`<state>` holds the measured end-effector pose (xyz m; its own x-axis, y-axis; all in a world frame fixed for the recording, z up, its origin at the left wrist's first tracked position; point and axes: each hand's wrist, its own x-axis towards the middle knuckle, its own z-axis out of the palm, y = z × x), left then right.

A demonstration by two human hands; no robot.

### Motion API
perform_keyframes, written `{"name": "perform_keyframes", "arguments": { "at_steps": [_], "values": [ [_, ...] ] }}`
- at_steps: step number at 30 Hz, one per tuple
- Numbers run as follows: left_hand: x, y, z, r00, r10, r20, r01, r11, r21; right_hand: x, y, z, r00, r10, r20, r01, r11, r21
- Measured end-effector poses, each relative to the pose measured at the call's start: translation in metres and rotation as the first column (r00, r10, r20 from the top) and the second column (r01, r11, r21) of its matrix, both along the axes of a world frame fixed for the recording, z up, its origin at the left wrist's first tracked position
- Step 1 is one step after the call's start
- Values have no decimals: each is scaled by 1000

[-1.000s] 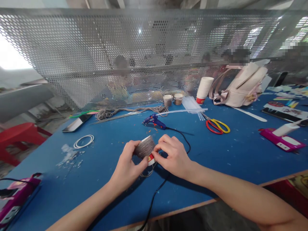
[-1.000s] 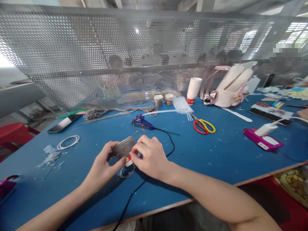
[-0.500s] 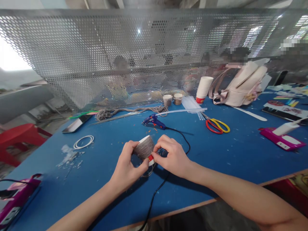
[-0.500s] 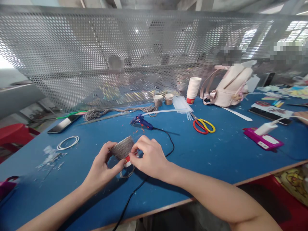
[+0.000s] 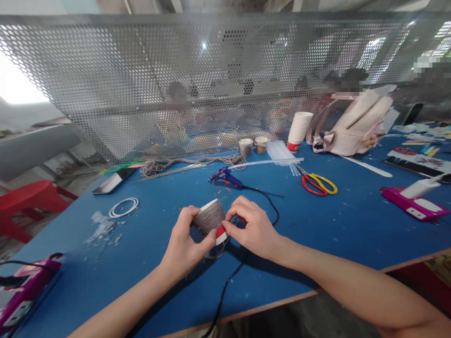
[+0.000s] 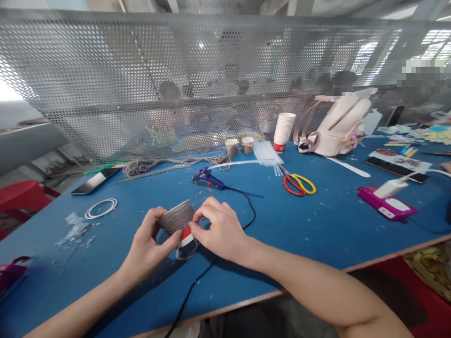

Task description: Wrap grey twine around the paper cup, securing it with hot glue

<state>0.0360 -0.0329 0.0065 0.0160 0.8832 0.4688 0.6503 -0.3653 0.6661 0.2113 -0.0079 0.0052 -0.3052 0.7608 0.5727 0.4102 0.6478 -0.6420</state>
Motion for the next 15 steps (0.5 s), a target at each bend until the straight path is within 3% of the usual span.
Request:
{"name": "perform_keyframes", "arguments": {
  "at_steps": [7, 15],
  "values": [
    [-1, 0, 6, 994, -58, 88, 62, 997, -50, 1, 6, 0, 982, 85, -166, -115, 976, -182],
    [-2, 1, 7, 987, -20, 157, 29, 998, -60, 0, 1, 2, 959, 113, -258, -212, 893, -397]
  ]
}}
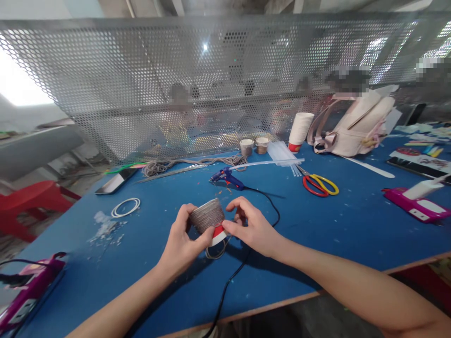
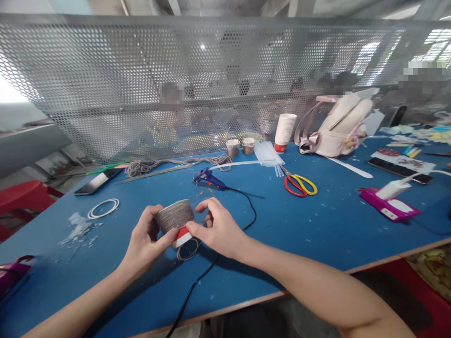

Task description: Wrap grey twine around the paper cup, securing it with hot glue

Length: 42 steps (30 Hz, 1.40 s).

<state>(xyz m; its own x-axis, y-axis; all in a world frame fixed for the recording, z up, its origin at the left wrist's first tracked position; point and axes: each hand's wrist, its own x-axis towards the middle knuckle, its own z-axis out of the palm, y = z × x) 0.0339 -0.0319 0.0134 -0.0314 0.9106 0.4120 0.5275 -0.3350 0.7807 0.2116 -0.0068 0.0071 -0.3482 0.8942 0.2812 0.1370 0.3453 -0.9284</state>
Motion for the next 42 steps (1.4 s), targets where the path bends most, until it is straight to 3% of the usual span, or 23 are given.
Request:
{"name": "perform_keyframes", "arguments": {
  "at_steps": [3, 9, 14, 18, 21, 23, 26, 30, 34, 37, 40, 42],
  "values": [
    [-1, 2, -2, 1000, -1, 19, 1, 1000, 5, -2, -2, -3, 998, 7, 70, -3, 999, -49],
    [-7, 7, -4, 996, -61, -59, 58, 997, -54, -4, 3, -11, 993, -12, 120, 2, 996, 84],
    [-8, 11, -4, 987, -141, -83, 136, 989, -59, -3, 8, -12, 992, -29, 125, 17, 995, 100],
    [-7, 12, -6, 990, -106, -91, 102, 994, -42, -1, 8, -8, 983, -73, 170, 47, 987, 154],
    [-7, 13, -8, 994, -44, -98, 47, 998, 28, 1, 6, -6, 974, -158, 164, 103, 947, 303],
    [-8, 14, -9, 995, -1, -101, 9, 997, 75, 1, 4, -6, 975, -165, 147, 90, 904, 418],
    [-10, 16, -12, 997, 36, -73, -29, 995, 92, 0, -1, -9, 986, -60, 155, -39, 821, 569],
    [-10, 20, -16, 998, 51, -30, -49, 996, 75, -3, -9, -15, 951, 52, 306, -272, 614, 741],
    [-8, 23, -16, 998, 49, 42, -51, 998, 36, -4, -22, -18, 818, -44, 574, -505, 421, 753],
    [-8, 26, -12, 989, 45, 142, -40, 998, -41, -2, -37, -18, 729, -102, 676, -629, 288, 722],
    [-10, 29, -8, 973, 50, 227, -32, 996, -83, 10, -53, -16, 693, 12, 720, -709, 189, 679],
    [-11, 32, -7, 964, 57, 261, -35, 995, -91, 22, -57, -13, 684, 101, 722, -727, 165, 666]
  ]
}}
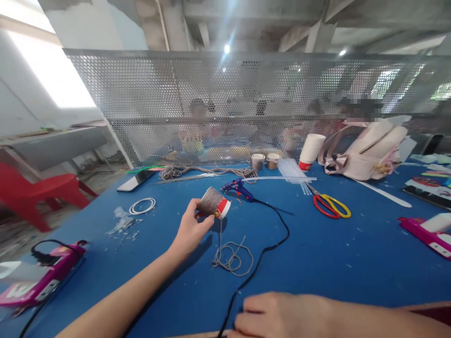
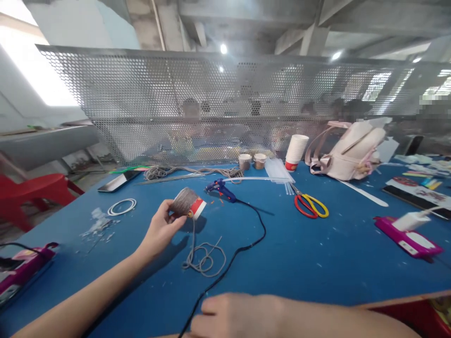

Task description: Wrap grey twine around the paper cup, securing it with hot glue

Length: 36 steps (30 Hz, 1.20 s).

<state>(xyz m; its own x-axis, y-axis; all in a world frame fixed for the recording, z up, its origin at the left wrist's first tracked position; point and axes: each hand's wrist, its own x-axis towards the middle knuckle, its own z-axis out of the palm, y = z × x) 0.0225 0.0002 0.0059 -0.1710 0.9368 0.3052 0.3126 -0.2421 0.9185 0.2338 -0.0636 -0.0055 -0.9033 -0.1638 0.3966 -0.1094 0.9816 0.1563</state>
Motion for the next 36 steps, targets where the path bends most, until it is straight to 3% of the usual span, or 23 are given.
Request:
{"name": "perform_keyframes", "arguments": {
  "at_steps": [2, 6, 8, 10, 11, 16, 18, 21, 23, 24, 25, 26, 27, 28, 30, 32, 36],
  "values": [
    [-1, 3, -1, 1000, 2, 24, -2, 1000, -7, 13, 4, 6, 996, -18, -88, 16, 1000, -24],
    [-1, 6, -2, 999, -7, 49, 7, 1000, 6, 23, 39, 15, 901, -233, -365, 209, 972, -105],
    [1, 6, -3, 999, -9, 41, 8, 1000, 14, 17, 63, 14, 840, -385, -383, 296, 916, -271],
    [3, 6, -4, 1000, -8, 19, 8, 1000, 20, 6, 86, 8, 775, -525, -351, 337, 814, -472],
    [4, 5, -4, 1000, -6, 4, 6, 1000, 23, 0, 95, 5, 756, -554, -349, 342, 788, -512],
    [4, 5, -11, 998, 30, -61, -28, 999, 40, -31, 112, -5, 764, -512, -393, 367, 846, -387],
    [2, 6, -13, 996, 54, -76, -51, 998, 43, -37, 108, -5, 787, -462, -409, 385, 886, -259],
    [0, 8, -13, 994, 85, -73, -84, 996, 25, -32, 100, -4, 896, -267, -354, 284, 959, -3],
    [-1, 9, -12, 995, 82, -50, -81, 997, 6, -20, 102, -5, 920, -233, -314, 243, 970, -6],
    [-2, 10, -11, 997, 73, -34, -73, 997, -3, -12, 106, -5, 901, -301, -312, 285, 954, -98],
    [-2, 10, -10, 998, 63, -18, -63, 998, -11, -4, 113, -6, 860, -414, -300, 357, 906, -226],
    [-2, 10, -9, 999, 51, -3, -51, 999, -18, 3, 123, -7, 790, -553, -265, 445, 814, -373],
    [-2, 10, -8, 999, 39, 10, -38, 999, -27, 10, 134, -8, 676, -712, -193, 538, 655, -531],
    [-2, 10, -8, 999, 27, 18, -26, 999, -37, 15, 147, -8, 608, -779, -156, 580, 570, -582],
    [-2, 10, -7, 1000, 6, 19, -5, 999, -50, 19, 174, -9, 536, -839, -95, 617, 466, -634],
    [-1, 10, -8, 1000, -7, 6, 7, 999, -49, 14, 197, -10, 537, -844, -10, 619, 402, -675],
    [-1, 10, -10, 999, -8, -32, 7, 999, -45, -11, 225, -8, 617, -778, 115, 594, 365, -717]
  ]
}}
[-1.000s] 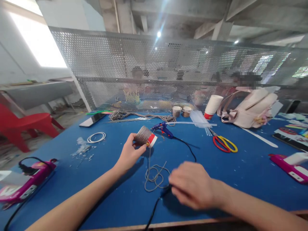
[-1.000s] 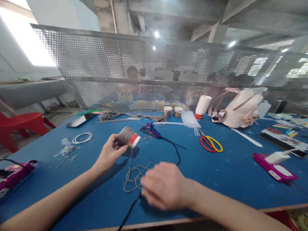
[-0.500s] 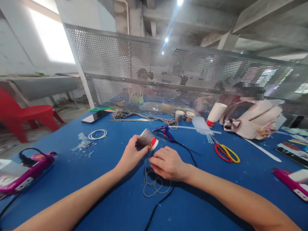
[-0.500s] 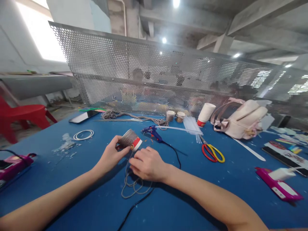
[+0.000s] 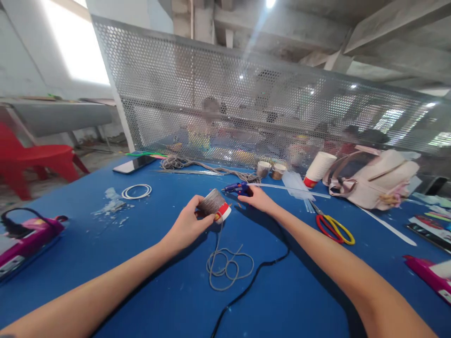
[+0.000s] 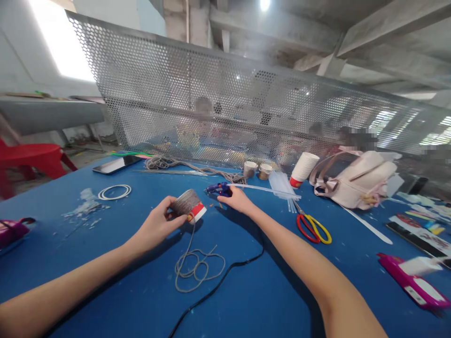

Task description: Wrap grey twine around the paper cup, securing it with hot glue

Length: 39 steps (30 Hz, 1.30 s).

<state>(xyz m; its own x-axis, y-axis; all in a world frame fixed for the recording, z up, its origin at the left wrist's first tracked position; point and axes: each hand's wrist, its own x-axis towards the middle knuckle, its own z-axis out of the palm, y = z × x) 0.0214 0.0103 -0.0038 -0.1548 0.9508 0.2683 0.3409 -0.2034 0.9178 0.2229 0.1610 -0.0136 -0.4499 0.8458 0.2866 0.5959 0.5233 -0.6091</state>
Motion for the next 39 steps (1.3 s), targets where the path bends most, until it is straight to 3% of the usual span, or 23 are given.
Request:
{"name": "perform_keyframes", "arguments": {
  "at_steps": [3, 7, 11, 13, 15, 19, 24, 30, 39],
  "values": [
    [-5, 2, -2, 1000, 17, -21, -18, 1000, -11, -13, 4, 3, 1000, 16, 7, -16, 998, -54],
    [-15, 7, -5, 999, 26, -37, -27, 999, -21, -10, -5, 9, 999, -3, -45, 1, 999, -45],
    [-21, 11, -8, 999, 15, -32, -16, 1000, -26, 5, -36, 18, 983, 7, -185, -11, 1000, -24],
    [-23, 12, -9, 998, 14, -54, -15, 1000, -19, 12, -56, 20, 949, 91, -301, -146, 975, -167],
    [-24, 12, -11, 995, 24, -97, -25, 1000, -1, 16, -75, 18, 943, 120, -310, -192, 958, -213],
    [-24, 12, -14, 978, 74, -195, -67, 997, 42, 14, -99, 12, 959, 147, -242, -182, 975, -130],
    [-21, 9, -15, 950, 126, -286, -105, 991, 87, 7, -107, 8, 959, 143, -243, -146, 989, 7],
    [-15, 6, -15, 893, 206, -399, -152, 975, 164, 5, -110, 6, 953, 151, -264, -147, 989, 36],
    [-13, 6, -17, 887, 210, -412, -146, 972, 181, 6, -114, 5, 945, 268, -188, -250, 961, 114]
  ]
}}
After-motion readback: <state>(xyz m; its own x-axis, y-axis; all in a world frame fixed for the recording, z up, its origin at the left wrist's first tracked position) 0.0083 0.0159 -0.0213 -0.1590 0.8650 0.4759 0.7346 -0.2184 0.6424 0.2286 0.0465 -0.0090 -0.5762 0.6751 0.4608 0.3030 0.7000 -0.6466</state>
